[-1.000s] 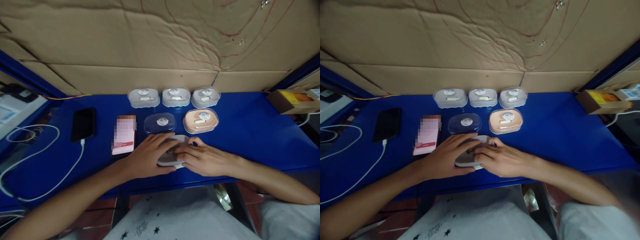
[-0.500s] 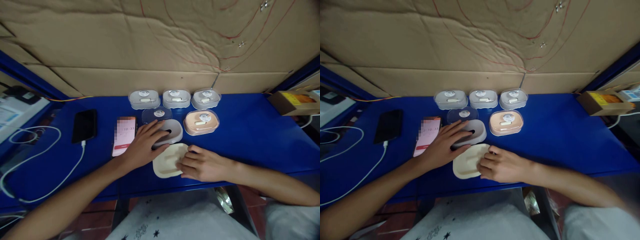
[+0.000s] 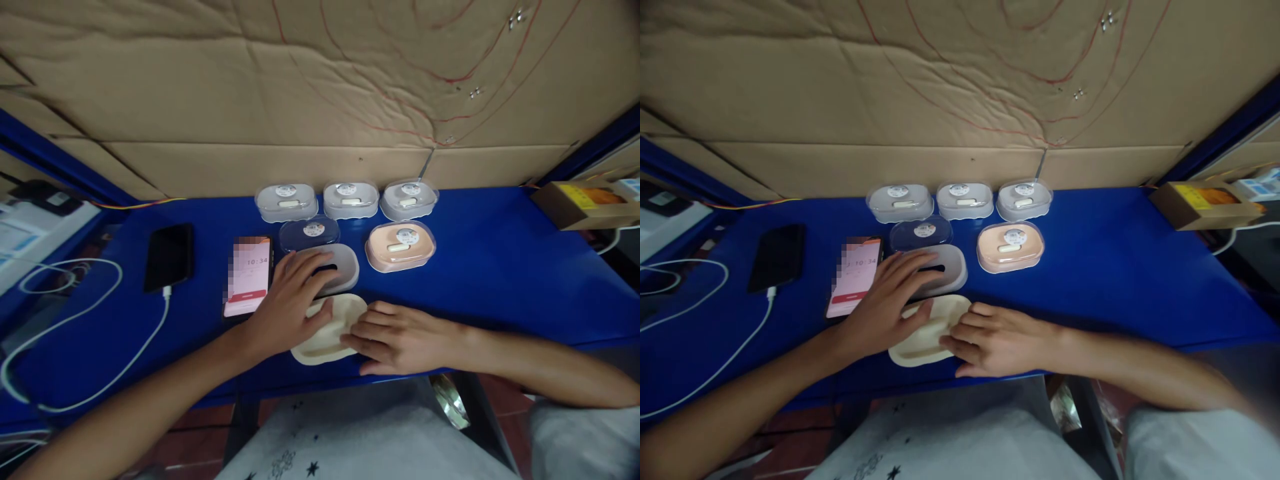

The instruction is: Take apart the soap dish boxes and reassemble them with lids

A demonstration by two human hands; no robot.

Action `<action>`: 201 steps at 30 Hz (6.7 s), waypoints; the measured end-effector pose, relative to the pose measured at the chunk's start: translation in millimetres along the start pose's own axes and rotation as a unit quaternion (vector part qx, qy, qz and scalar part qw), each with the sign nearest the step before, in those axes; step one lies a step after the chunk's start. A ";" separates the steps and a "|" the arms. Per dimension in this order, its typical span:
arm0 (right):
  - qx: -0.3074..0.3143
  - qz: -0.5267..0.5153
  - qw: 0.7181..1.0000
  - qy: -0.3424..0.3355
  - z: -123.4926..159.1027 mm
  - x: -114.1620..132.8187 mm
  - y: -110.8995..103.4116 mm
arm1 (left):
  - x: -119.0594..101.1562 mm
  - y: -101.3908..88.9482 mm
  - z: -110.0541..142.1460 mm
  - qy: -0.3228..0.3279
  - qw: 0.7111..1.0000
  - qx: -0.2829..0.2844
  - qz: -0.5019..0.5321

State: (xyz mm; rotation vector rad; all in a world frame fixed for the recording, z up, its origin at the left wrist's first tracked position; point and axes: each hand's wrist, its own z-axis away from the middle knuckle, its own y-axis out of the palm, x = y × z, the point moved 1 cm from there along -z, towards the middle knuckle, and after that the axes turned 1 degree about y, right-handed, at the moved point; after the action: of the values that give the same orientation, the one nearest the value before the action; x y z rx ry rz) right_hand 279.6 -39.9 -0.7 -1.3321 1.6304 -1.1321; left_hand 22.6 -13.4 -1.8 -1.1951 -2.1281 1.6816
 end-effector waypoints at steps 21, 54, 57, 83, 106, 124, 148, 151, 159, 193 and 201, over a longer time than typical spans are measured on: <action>-0.002 -0.170 0.925 0.340 78.9 -121.8 -80.1 | -6.9 1.0 4.9 0.107 0.994 0.001 -0.023; 0.072 -0.048 0.960 0.266 47.4 -81.9 -57.6 | -4.9 6.9 5.9 0.147 0.988 0.004 -0.037; 0.097 -0.021 0.960 0.263 45.7 -71.8 -49.7 | -5.0 7.0 6.0 0.147 0.988 0.002 -0.037; 0.049 -0.048 0.963 0.262 46.2 -89.9 -41.3 | -5.8 6.9 6.2 0.146 0.988 0.010 -0.041; 0.001 -0.061 0.981 0.185 36.2 -69.2 -46.2 | -8.0 6.3 6.6 0.141 0.990 0.018 -0.017; 0.069 0.029 0.990 0.120 24.1 -42.7 -43.8 | -7.7 7.5 6.9 0.140 0.990 0.024 -0.019; 0.028 -0.097 0.988 0.118 18.4 -27.1 -42.7 | -8.0 1.2 4.5 0.094 0.994 -0.038 -0.030; 0.020 -0.078 0.991 0.103 13.5 -23.2 -42.5 | -4.8 -1.6 1.8 0.015 0.997 -0.064 -0.044; 0.078 -0.104 0.989 0.076 11.0 -15.5 -26.5 | 2.7 3.5 1.7 -0.077 0.994 0.030 -0.075; -0.009 0.073 0.997 0.020 13.0 -18.4 -15.4 | -19.6 -10.6 5.8 0.136 0.990 0.034 -0.005; -0.014 0.107 0.994 0.003 10.3 -15.1 -16.0 | -14.8 -7.1 9.8 0.142 0.985 0.087 -0.035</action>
State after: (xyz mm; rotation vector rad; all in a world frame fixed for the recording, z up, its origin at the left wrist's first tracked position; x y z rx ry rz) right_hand 297.3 -28.2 11.0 -1.1416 1.7520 -0.9891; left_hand 23.4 -30.8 5.9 -1.2109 -1.7937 1.5269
